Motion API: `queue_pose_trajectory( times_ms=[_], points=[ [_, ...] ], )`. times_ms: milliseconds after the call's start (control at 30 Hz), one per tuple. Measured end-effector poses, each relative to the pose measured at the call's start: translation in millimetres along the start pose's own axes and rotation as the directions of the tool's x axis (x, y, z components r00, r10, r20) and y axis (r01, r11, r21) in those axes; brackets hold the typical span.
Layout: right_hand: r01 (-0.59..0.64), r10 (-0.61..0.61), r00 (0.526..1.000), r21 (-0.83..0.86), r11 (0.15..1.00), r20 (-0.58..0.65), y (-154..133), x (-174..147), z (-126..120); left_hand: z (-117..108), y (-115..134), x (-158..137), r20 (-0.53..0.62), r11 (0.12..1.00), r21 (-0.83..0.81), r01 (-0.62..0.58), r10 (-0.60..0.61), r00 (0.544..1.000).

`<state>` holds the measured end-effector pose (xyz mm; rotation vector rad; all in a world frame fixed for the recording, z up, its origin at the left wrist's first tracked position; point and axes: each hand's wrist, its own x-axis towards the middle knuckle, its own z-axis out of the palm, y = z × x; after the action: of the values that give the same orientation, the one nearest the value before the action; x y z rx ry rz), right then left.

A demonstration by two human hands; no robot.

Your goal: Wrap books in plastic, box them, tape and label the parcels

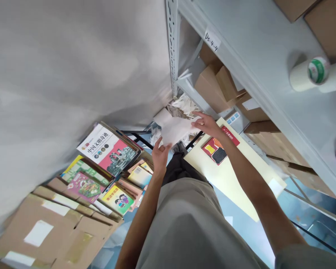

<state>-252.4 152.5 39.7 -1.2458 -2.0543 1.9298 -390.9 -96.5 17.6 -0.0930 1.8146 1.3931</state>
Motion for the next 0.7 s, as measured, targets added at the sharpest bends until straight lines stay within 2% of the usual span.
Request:
queue_pose_trajectory(
  times_ms=[100,233,367,533,633,700],
  points=[
    [0.018,-0.016,0.999,0.070,0.997,-0.031,-7.0,-19.8,-2.8,-2.0,4.2,-11.0,0.056,0.992,-0.118,0.048,-0.041,0.998],
    [-0.039,0.041,0.999,0.155,0.987,-0.008,-11.2,-44.1,-8.4,-2.5,6.7,-16.6,0.109,0.975,-0.184,0.121,-0.103,0.989],
    [-0.079,0.103,0.986,0.171,0.982,-0.132,-13.5,-62.3,-7.1,-0.4,9.3,-16.1,0.150,0.973,-0.180,0.146,-0.119,0.981],
    [-0.226,0.226,0.974,0.082,0.971,0.007,-9.4,-76.8,-0.4,0.0,10.1,-10.1,0.080,0.968,-0.219,0.126,-0.111,0.991],
    [-0.210,0.219,0.970,0.089,0.974,-0.105,-5.3,-84.4,-4.8,-5.2,9.8,-7.3,0.059,0.969,-0.222,0.106,-0.095,0.994],
    [-0.199,0.204,0.974,0.059,0.978,-0.095,-4.3,-89.4,-9.7,-9.5,10.4,-7.9,0.058,0.963,-0.242,0.114,-0.103,0.993]
  ],
)
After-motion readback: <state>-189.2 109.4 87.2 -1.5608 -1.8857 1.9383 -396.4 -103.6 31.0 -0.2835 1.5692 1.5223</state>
